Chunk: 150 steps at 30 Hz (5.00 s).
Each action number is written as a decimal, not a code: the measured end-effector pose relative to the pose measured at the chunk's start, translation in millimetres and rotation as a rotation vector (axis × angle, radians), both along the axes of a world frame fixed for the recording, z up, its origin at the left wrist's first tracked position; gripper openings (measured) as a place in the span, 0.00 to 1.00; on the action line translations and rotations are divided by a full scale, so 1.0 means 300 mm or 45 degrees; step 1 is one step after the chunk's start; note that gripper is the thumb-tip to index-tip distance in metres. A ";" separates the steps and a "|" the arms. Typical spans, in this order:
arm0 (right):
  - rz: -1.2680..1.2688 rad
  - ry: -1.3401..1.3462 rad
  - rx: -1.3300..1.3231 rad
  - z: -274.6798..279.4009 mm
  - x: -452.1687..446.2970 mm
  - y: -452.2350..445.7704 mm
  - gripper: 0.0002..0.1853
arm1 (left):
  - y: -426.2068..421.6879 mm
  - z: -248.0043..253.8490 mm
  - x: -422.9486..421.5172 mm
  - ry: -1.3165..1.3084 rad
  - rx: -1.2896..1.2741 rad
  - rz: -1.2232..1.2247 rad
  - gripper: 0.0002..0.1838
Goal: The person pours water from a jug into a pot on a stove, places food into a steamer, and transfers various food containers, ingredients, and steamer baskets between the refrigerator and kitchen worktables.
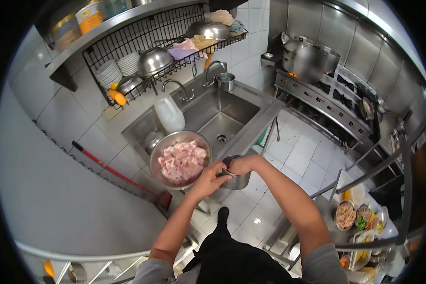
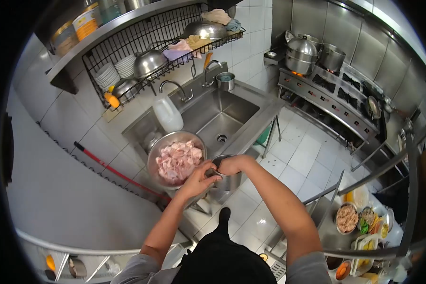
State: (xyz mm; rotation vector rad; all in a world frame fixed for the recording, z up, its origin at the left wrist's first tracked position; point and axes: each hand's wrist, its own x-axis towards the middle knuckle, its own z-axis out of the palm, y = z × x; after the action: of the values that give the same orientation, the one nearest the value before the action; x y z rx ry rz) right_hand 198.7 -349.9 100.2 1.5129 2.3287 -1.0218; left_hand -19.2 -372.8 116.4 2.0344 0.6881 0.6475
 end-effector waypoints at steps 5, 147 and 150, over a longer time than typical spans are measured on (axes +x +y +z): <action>-0.604 0.408 -0.299 0.171 0.076 0.347 0.22 | 0.463 -0.020 0.110 -0.008 -0.220 0.116 0.20; -3.308 1.545 1.575 -0.139 -0.251 -2.116 0.15 | -1.522 -0.900 2.195 0.861 -1.633 -1.813 0.30; -3.575 1.531 1.734 -0.235 -0.473 -2.085 0.13 | -1.648 -0.849 2.287 1.262 -1.659 -1.215 0.32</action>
State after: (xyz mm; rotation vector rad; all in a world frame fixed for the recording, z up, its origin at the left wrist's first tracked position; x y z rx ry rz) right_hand 56.7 -975.5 29.7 -1.1158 0.7182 -0.2031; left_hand 666.8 -867.2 -138.4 1.0203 0.3499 -1.1748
